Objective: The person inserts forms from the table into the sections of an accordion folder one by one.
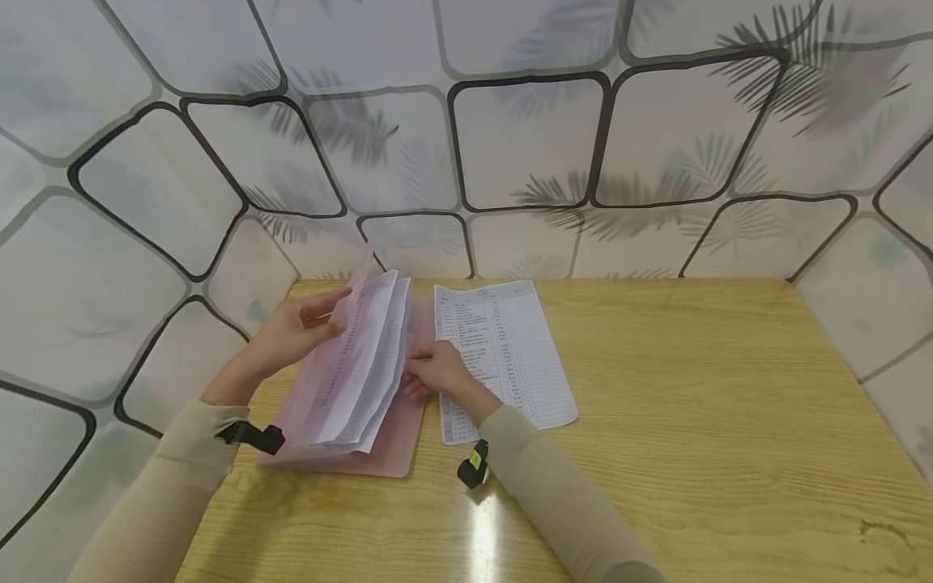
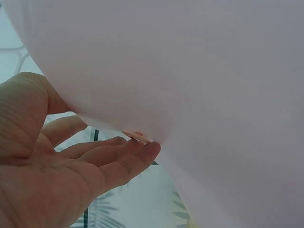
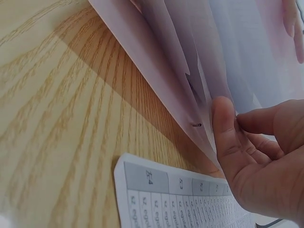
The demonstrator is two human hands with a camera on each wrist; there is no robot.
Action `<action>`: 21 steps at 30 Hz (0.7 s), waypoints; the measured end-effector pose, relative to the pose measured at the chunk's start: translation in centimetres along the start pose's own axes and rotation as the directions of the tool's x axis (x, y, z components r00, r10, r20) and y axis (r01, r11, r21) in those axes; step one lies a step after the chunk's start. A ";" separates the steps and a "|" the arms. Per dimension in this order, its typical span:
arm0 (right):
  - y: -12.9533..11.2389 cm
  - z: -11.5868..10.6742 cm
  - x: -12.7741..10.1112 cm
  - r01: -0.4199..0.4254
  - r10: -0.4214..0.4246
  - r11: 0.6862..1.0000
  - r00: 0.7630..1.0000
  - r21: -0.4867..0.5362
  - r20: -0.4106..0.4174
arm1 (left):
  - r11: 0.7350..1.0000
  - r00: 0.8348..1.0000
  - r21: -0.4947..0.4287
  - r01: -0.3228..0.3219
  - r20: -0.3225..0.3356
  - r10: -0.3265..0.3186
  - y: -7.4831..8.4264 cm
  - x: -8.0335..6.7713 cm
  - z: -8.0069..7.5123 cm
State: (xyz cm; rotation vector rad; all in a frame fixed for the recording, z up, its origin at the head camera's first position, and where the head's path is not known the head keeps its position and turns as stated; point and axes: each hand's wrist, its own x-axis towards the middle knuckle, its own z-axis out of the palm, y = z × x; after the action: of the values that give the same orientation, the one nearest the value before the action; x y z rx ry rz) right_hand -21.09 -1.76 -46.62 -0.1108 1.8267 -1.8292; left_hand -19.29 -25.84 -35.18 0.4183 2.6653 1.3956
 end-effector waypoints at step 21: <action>-0.8 -5.4 -1.8 -0.002 -0.024 0.983 0.990 -0.185 -0.140 | 1.000 1.000 -0.008 -0.007 -0.001 0.007 -0.4 0.1 0.2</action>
State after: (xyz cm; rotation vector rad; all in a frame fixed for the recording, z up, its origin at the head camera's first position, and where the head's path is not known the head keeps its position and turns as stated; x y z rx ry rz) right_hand -22.10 3.78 -45.67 -0.0603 2.0973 -1.7101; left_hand -19.42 -25.89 -35.58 0.4262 2.6607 1.4077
